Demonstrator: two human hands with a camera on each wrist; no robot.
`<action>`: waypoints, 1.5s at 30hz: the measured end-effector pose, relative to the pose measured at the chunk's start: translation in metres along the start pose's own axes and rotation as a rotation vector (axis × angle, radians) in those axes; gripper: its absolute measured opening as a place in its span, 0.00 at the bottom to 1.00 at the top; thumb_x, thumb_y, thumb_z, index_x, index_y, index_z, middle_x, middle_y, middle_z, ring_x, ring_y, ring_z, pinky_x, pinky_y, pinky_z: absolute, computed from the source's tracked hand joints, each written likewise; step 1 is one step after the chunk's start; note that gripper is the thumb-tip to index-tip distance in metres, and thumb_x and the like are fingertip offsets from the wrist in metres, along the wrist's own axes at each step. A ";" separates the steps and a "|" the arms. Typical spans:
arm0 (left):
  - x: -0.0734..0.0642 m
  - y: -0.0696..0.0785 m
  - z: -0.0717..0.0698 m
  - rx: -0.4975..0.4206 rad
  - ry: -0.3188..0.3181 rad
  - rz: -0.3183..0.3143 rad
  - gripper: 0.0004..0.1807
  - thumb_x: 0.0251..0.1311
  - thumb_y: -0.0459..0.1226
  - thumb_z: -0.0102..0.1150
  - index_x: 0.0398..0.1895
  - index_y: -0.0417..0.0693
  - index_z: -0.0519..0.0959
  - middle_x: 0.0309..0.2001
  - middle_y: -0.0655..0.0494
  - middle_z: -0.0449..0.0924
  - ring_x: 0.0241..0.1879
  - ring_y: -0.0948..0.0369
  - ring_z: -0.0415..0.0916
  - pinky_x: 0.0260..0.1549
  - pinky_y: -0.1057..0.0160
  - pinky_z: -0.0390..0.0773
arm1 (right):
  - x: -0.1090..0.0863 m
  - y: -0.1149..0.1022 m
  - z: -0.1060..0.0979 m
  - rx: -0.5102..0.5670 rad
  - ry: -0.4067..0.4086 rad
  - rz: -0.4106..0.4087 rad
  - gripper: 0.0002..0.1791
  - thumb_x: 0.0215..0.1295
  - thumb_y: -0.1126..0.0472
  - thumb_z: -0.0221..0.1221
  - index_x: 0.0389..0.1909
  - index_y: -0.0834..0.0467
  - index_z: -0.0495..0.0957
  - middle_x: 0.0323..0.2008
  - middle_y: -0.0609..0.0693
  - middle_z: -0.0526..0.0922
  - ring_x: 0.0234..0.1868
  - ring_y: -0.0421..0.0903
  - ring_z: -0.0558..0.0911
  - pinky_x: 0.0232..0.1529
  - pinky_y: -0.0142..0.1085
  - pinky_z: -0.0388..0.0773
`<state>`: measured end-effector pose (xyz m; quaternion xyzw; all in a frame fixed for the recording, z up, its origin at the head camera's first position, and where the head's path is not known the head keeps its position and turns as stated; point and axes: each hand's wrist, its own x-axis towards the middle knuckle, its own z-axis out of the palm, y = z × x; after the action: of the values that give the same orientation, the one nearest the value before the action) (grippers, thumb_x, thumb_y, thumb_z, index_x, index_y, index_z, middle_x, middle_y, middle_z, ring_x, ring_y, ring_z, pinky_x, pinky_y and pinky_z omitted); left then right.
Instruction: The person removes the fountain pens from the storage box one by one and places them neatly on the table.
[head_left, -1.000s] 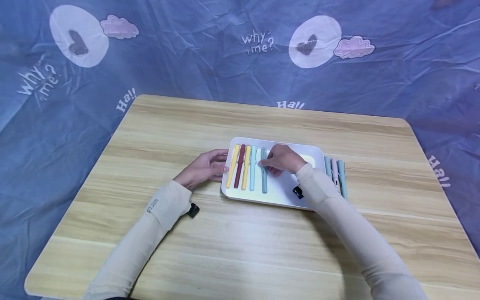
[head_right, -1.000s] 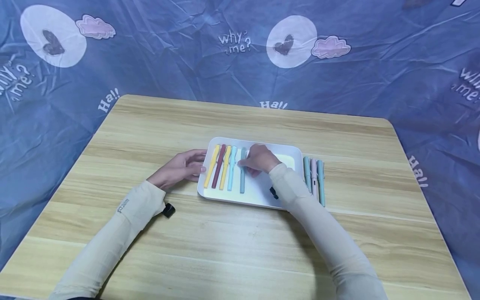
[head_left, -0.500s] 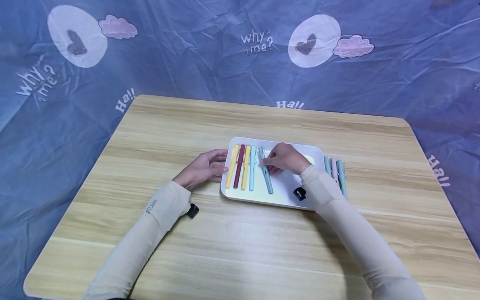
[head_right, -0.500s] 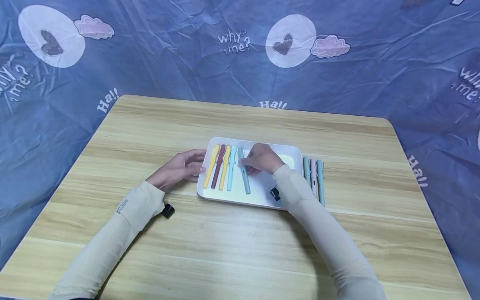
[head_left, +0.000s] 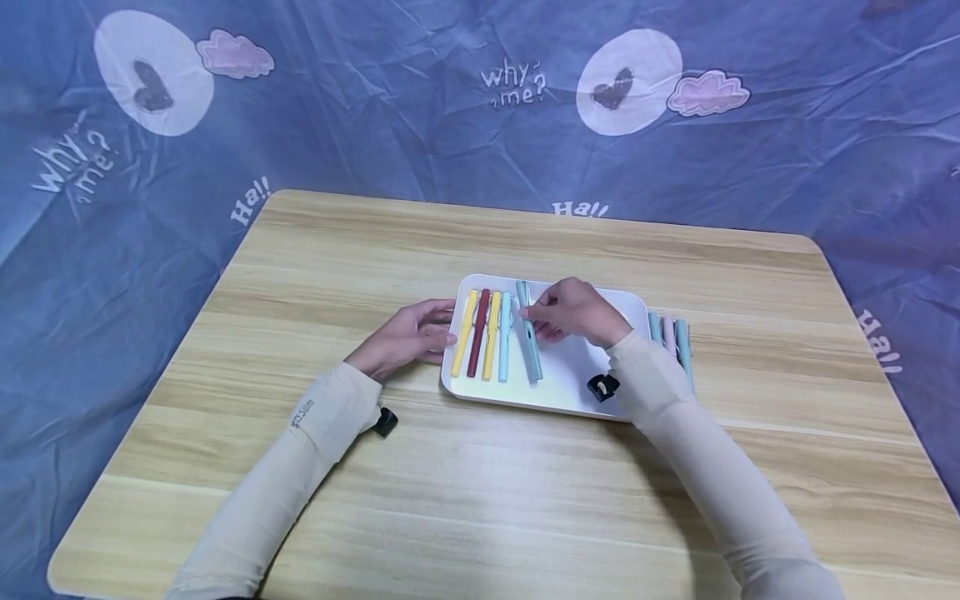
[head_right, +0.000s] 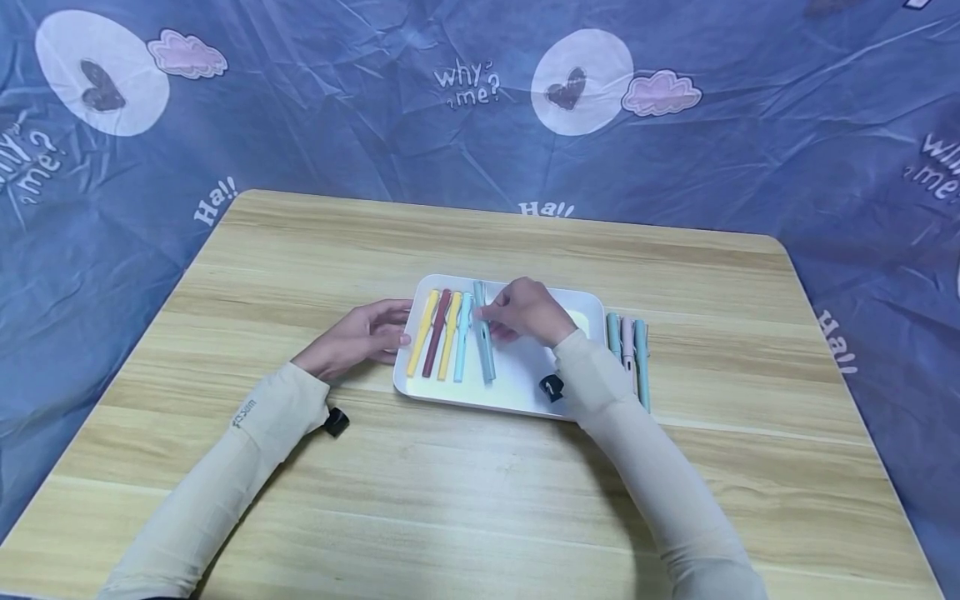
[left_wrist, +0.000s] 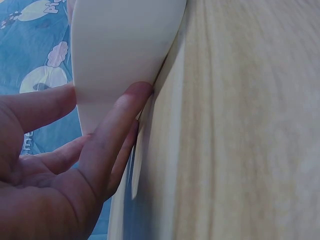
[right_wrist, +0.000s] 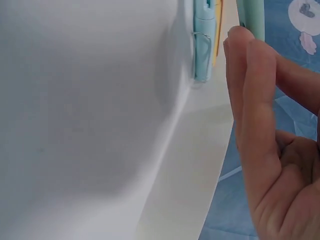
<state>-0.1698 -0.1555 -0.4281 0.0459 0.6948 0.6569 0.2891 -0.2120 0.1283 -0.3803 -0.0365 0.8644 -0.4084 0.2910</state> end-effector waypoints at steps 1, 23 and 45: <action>0.000 0.000 0.000 0.000 0.001 -0.001 0.38 0.72 0.27 0.58 0.81 0.39 0.55 0.76 0.38 0.61 0.70 0.43 0.69 0.54 0.52 0.86 | 0.000 0.000 0.000 0.004 0.001 -0.005 0.15 0.75 0.56 0.64 0.39 0.67 0.82 0.35 0.57 0.87 0.31 0.45 0.86 0.38 0.40 0.90; -0.001 0.002 0.002 0.007 0.003 -0.005 0.38 0.73 0.28 0.58 0.81 0.39 0.55 0.76 0.38 0.61 0.70 0.43 0.68 0.54 0.53 0.86 | -0.017 -0.002 -0.016 0.127 0.055 -0.059 0.16 0.74 0.57 0.65 0.46 0.70 0.81 0.34 0.58 0.88 0.35 0.51 0.88 0.43 0.45 0.90; -0.002 0.000 0.000 0.015 0.002 0.003 0.38 0.72 0.28 0.58 0.81 0.39 0.54 0.76 0.38 0.61 0.70 0.42 0.68 0.53 0.53 0.86 | -0.055 0.006 -0.042 0.202 0.109 -0.131 0.19 0.73 0.56 0.65 0.48 0.71 0.79 0.35 0.58 0.86 0.40 0.57 0.88 0.47 0.44 0.89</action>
<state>-0.1681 -0.1564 -0.4276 0.0487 0.6999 0.6521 0.2872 -0.1873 0.1776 -0.3378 -0.0413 0.8292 -0.5127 0.2186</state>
